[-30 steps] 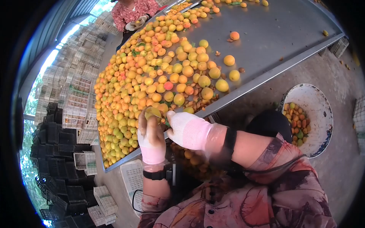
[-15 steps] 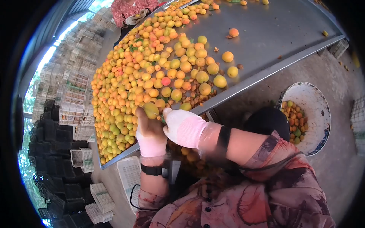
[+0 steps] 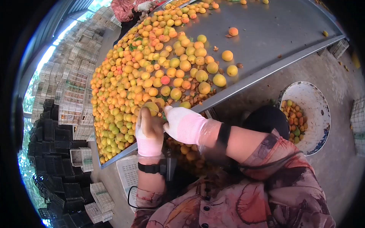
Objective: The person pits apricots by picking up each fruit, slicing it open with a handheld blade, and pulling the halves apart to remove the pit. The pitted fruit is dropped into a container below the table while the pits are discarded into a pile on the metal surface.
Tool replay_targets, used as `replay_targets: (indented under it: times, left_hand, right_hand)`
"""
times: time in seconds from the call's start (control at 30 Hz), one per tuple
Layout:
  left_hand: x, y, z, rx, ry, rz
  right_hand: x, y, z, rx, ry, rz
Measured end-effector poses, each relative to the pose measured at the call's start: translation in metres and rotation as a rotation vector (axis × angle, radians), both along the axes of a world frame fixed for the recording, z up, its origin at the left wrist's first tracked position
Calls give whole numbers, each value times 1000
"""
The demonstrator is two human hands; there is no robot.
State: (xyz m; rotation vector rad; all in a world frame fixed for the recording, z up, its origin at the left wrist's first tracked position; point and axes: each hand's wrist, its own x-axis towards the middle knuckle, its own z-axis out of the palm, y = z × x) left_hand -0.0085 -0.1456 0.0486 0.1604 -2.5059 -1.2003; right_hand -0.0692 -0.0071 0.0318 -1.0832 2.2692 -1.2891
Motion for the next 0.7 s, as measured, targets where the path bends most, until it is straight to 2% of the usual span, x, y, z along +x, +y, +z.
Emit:
replay_targets:
  times: [0.07, 0.1, 0.17, 0.2, 0.27, 0.3, 0.37, 0.4, 0.43, 0.5, 0.53, 0.57, 0.63, 0.67, 0.7]
  left_hand:
    - [-4, 0, -6, -212, 267, -37]
    - [-2, 4, -4, -211, 265, -36]
    - [2, 13, 2, 206, 25, 131]
    - [4, 8, 0, 206, 24, 131]
    - [4, -5, -6, -161, 103, 14]
    - [4, 0, -3, -161, 103, 12]
    - [3, 11, 7, 106, 178, 124]
    - [7, -22, -26, -613, 278, 53]
    - [7, -18, -27, -613, 277, 56]
    - [5, -2, -22, 843, 109, 141]
    - [14, -7, -8, 531, -159, 193]
    - [12, -9, -8, 531, -161, 192]
    - [4, -15, -16, 859, 191, 229]
    - [6, -33, -21, 1063, 221, 175]
    - [8, -38, -16, 1059, 219, 173]
  right_hand:
    - [2, -1, 3, 5, -22, -8]
    - [4, -1, 4, 10, -45, -13]
    - [4, -3, 3, 23, -43, -13]
    - [3, -4, 2, 33, -40, -18]
    - [1, -3, 2, 24, -23, -5]
    - [1, -2, 2, 16, -7, 10]
    - [2, -4, 6, 29, -11, 18]
    - [3, -5, 7, 44, -16, 28]
    - [4, -6, 5, 45, -16, 31]
    - [6, -8, 3, 34, -43, 31]
    - [7, -8, 4, 34, -44, 30]
    - [8, -8, 8, 119, -54, 54]
    - [8, -3, 11, 202, -67, 71]
    - [7, 1, 10, 213, -108, 110]
    - [7, 4, 10, 223, -151, 149]
